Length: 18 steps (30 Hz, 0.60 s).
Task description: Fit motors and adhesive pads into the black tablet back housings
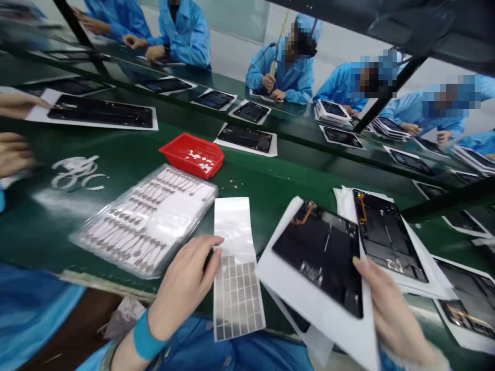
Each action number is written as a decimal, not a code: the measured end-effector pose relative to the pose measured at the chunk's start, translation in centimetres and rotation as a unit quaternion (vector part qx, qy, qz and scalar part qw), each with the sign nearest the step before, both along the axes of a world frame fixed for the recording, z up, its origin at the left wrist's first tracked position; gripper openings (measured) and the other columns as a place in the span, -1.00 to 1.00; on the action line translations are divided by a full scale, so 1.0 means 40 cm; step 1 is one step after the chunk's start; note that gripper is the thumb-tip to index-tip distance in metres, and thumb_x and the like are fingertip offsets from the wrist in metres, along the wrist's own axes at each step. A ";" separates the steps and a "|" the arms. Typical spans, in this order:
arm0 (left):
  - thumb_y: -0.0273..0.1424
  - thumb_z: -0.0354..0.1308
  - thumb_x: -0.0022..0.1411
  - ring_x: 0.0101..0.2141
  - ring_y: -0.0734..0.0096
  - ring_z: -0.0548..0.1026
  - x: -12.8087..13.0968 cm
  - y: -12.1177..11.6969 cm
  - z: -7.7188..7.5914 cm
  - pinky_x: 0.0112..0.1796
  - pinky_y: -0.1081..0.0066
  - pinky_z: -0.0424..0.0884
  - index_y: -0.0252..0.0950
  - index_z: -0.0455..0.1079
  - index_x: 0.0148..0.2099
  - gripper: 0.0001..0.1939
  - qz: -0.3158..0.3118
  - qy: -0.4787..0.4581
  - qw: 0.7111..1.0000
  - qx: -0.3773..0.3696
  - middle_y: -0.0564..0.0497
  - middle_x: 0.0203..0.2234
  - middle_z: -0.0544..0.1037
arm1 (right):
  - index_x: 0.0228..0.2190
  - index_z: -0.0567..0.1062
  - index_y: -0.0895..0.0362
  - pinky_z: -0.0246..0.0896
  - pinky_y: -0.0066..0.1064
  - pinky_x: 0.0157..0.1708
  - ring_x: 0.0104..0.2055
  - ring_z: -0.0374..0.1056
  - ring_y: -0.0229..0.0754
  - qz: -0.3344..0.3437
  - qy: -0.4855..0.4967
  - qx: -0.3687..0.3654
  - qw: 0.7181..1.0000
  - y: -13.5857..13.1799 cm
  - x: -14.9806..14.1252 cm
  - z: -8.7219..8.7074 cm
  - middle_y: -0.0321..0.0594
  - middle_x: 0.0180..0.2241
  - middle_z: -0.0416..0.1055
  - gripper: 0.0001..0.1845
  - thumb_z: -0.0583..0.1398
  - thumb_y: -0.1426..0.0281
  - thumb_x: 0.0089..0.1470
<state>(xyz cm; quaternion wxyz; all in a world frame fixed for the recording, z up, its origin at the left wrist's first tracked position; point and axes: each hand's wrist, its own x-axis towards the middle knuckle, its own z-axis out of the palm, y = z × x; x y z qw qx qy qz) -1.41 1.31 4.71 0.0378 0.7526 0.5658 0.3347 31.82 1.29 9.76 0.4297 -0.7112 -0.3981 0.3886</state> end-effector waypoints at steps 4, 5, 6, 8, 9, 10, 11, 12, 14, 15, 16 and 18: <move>-0.28 -0.12 0.40 -0.16 0.18 0.46 -0.022 -0.006 -0.023 -0.13 0.18 0.40 -0.33 0.30 -0.03 -0.71 0.002 0.093 0.995 -0.033 -0.12 -0.19 0.47 | -0.21 0.44 0.05 0.38 -0.25 -0.55 -0.49 0.44 -0.04 -0.001 -0.003 -0.069 0.998 -0.079 0.034 -0.121 -0.16 -0.38 0.52 -0.42 0.30 0.01 -0.27; -0.28 -0.11 0.39 -0.11 0.16 0.44 -0.021 -0.009 -0.029 -0.10 0.17 0.39 -0.33 0.31 0.01 -0.70 -0.010 0.104 0.994 -0.036 -0.13 -0.15 0.47 | -0.16 0.42 0.05 0.34 -0.26 -0.59 -0.54 0.40 -0.06 0.003 -0.060 -0.077 0.995 -0.084 0.061 -0.134 -0.17 -0.40 0.51 -0.35 0.30 0.00 -0.31; -0.28 -0.09 0.38 -0.05 0.14 0.41 -0.018 -0.010 -0.034 -0.07 0.16 0.37 -0.32 0.30 0.05 -0.69 -0.027 0.110 0.993 -0.040 -0.13 -0.09 0.46 | -0.12 0.41 0.04 0.30 -0.25 -0.61 -0.59 0.36 -0.07 0.009 -0.143 -0.073 0.987 -0.084 0.090 -0.137 -0.17 -0.41 0.49 -0.31 0.28 -0.02 -0.32; -0.30 -0.02 0.36 0.04 0.12 0.35 -0.014 -0.005 -0.043 -0.04 0.17 0.34 -0.29 0.27 0.11 -0.67 -0.064 0.111 0.990 -0.056 -0.11 0.00 0.43 | -0.09 0.41 0.03 0.25 -0.23 -0.61 -0.60 0.32 -0.06 0.031 -0.322 -0.038 0.945 -0.074 0.129 -0.116 -0.13 -0.40 0.47 -0.31 0.22 -0.06 -0.26; -0.31 0.02 0.34 0.05 0.12 0.33 -0.012 0.001 -0.045 -0.04 0.17 0.33 -0.26 0.28 0.11 -0.67 -0.079 0.104 0.989 -0.070 -0.09 0.02 0.43 | -0.10 0.42 0.03 0.25 -0.22 -0.60 -0.59 0.32 -0.06 0.053 -0.385 -0.017 0.921 -0.063 0.131 -0.094 -0.11 -0.39 0.46 -0.34 0.17 -0.07 -0.20; -0.33 0.07 0.32 0.05 0.13 0.32 -0.011 0.010 -0.046 -0.06 0.18 0.33 -0.24 0.31 0.09 -0.69 -0.090 0.093 0.988 -0.090 -0.07 0.02 0.44 | -0.11 0.44 0.02 0.26 -0.23 -0.58 -0.58 0.33 -0.07 0.086 -0.417 0.001 0.905 -0.051 0.119 -0.068 -0.10 -0.38 0.47 -0.39 0.13 -0.07 -0.12; -0.35 0.10 0.30 0.03 0.14 0.33 -0.011 0.019 -0.046 -0.08 0.19 0.32 -0.23 0.35 0.03 -0.74 -0.097 0.077 0.986 -0.111 -0.05 -0.02 0.46 | -0.11 0.45 0.01 0.27 -0.25 -0.56 -0.56 0.34 -0.08 0.137 -0.421 0.012 0.896 -0.037 0.092 -0.042 -0.10 -0.37 0.47 -0.44 0.09 -0.05 -0.05; -0.38 0.13 0.28 0.00 0.16 0.35 -0.011 0.029 -0.044 -0.11 0.21 0.31 -0.23 0.38 -0.04 -0.80 -0.101 0.061 0.984 -0.131 -0.03 -0.07 0.49 | -0.11 0.46 -0.01 0.29 -0.27 -0.53 -0.55 0.35 -0.10 0.200 -0.403 0.017 0.893 -0.022 0.053 -0.019 -0.12 -0.37 0.48 -0.49 0.06 -0.03 0.02; -0.42 0.16 0.25 -0.08 0.22 0.37 -0.010 0.046 -0.037 -0.16 0.25 0.30 -0.24 0.41 -0.19 -0.93 -0.103 0.038 0.981 -0.158 0.01 -0.19 0.52 | -0.12 0.47 -0.04 0.34 -0.30 -0.42 -0.44 0.42 -0.10 0.344 -0.355 0.027 0.869 0.006 -0.049 0.011 -0.14 -0.30 0.51 -0.58 0.04 0.05 0.12; -0.42 0.17 0.25 -0.12 0.23 0.38 -0.009 0.053 -0.034 -0.18 0.26 0.29 -0.25 0.41 -0.25 -0.98 -0.103 0.034 0.980 -0.164 0.03 -0.24 0.53 | -0.11 0.48 -0.06 0.35 -0.30 -0.32 -0.34 0.44 -0.09 0.401 -0.343 0.034 0.849 0.020 -0.104 0.016 -0.16 -0.25 0.52 -0.63 0.03 0.10 0.15; -0.42 0.17 0.25 -0.15 0.25 0.39 -0.007 0.058 -0.030 -0.20 0.27 0.28 -0.26 0.40 -0.30 -0.95 -0.102 0.033 0.980 -0.165 0.04 -0.29 0.52 | -0.11 0.48 -0.07 0.34 -0.29 -0.25 -0.27 0.45 -0.08 0.442 -0.336 0.044 0.831 0.032 -0.158 0.015 -0.18 -0.21 0.52 -0.65 0.02 0.14 0.18; -0.39 0.15 0.27 -0.21 0.27 0.39 -0.001 0.065 -0.024 -0.23 0.27 0.27 -0.27 0.38 -0.38 -0.85 -0.097 0.042 0.982 -0.154 0.07 -0.38 0.51 | -0.09 0.46 -0.08 0.31 -0.24 -0.14 -0.12 0.43 -0.05 0.494 -0.334 0.064 0.800 0.057 -0.261 0.006 -0.21 -0.12 0.49 -0.68 0.02 0.22 0.20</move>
